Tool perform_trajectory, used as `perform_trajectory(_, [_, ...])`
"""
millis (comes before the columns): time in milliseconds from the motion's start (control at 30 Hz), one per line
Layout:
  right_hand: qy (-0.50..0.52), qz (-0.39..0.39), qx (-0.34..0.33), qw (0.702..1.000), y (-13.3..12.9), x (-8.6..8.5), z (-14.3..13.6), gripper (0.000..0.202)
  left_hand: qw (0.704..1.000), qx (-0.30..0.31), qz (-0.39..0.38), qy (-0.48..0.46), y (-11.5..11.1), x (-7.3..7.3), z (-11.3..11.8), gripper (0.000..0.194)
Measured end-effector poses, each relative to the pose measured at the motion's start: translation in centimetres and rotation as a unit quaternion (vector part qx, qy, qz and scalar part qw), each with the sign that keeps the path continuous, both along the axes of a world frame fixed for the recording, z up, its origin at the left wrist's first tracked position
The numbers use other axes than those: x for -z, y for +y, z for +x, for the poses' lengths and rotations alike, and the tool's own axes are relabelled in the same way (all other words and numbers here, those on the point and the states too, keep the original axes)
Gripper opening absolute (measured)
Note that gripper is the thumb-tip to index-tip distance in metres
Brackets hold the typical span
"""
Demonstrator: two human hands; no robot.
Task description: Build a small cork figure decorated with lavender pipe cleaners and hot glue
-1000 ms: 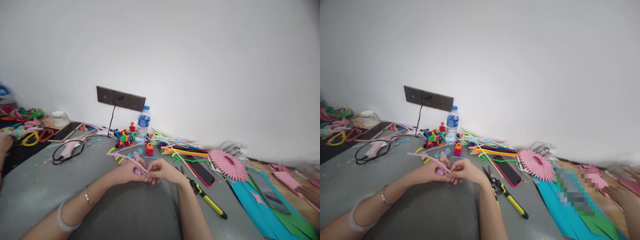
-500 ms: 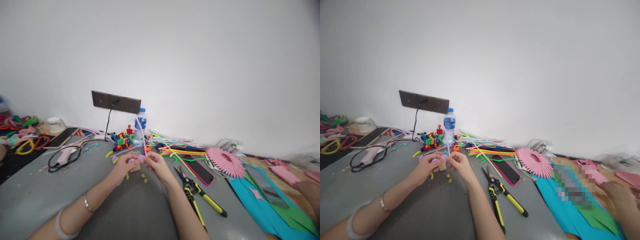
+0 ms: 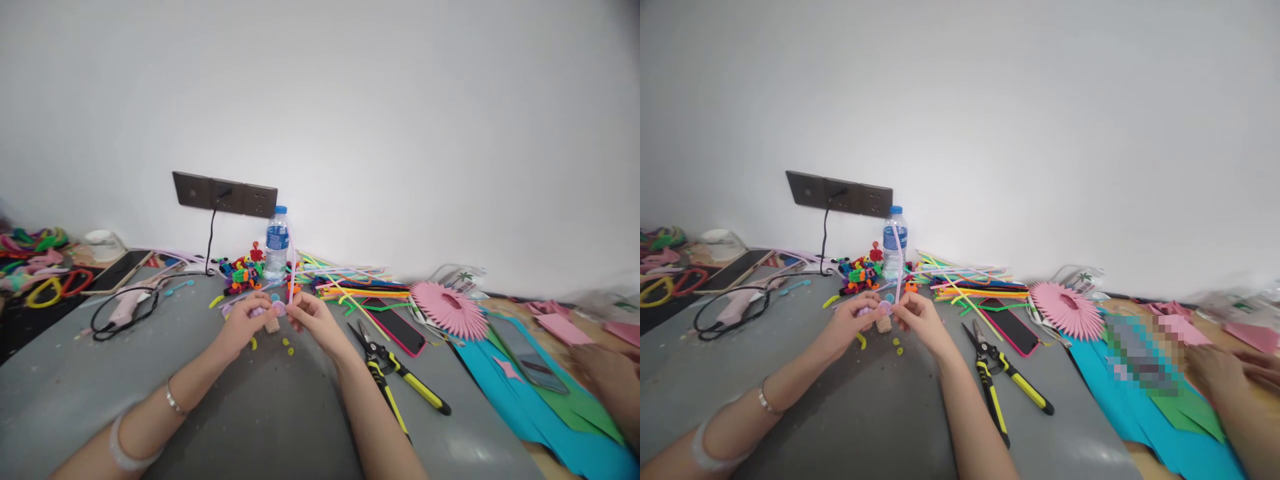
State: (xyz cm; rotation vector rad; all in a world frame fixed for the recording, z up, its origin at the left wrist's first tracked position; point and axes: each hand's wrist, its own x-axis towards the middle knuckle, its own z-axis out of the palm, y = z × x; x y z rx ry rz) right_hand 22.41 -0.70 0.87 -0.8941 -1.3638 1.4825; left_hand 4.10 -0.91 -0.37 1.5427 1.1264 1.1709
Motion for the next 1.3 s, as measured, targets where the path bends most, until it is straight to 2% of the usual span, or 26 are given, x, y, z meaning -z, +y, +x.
perform_trajectory(200, [-0.037, -0.027, -0.034, 0.998, 0.1, -0.1, 1.1, 0.037, 0.993, 0.055, 0.038, 0.097, 0.2, -0.3, -0.5, 0.027])
perform_trajectory(367, [-0.068, -0.057, -0.054, 0.995, 0.1, -0.5, 1.7, 0.038, 0.988, 0.102, 0.044, 0.109, -0.1, -0.4, -0.1, 0.031])
perform_trajectory(467, [-0.026, -0.071, -0.008, 0.997, 0.3, -0.5, 1.6, 0.04, 0.992, 0.101, 0.011, 0.07, -0.1, 0.0, 0.0, 0.036])
perform_trajectory(567, [0.051, -0.08, 0.02, 0.995, 0.4, -0.5, 1.2, 0.043, 0.988, 0.144, -0.063, -0.004, 0.0, 0.4, -0.1, 0.046])
perform_trajectory(633, [0.099, -0.087, 0.021, 0.991, 0.3, -0.5, 0.8, 0.046, 0.981, 0.174, -0.085, -0.021, 0.0, 0.5, -0.2, 0.053])
perform_trajectory(733, [0.143, -0.112, 0.015, 0.983, 0.3, -0.3, 0.1, 0.046, 0.978, 0.19, -0.088, -0.006, -0.4, 0.3, -0.1, 0.044])
perform_trajectory(800, [0.159, -0.126, 0.005, 0.979, 0.2, -0.1, -0.4, 0.044, 0.98, 0.184, -0.069, 0.018, -0.6, 0.0, 0.0, 0.035])
perform_trajectory(1000, [0.183, -0.145, -0.027, 0.972, -0.4, -0.1, -1.6, 0.046, 0.983, 0.102, 0.079, 0.134, -0.7, -0.5, 0.1, 0.023])
perform_trajectory(1167, [0.179, -0.125, -0.044, 0.975, -0.7, -0.1, -1.9, 0.051, 0.977, 0.053, 0.109, 0.175, -0.6, -0.3, -0.3, 0.014])
perform_trajectory(1300, [0.156, -0.121, -0.021, 0.98, -0.7, 0.3, -2.1, 0.05, 0.965, 0.049, 0.156, 0.204, -0.8, -0.1, -0.5, 0.02])
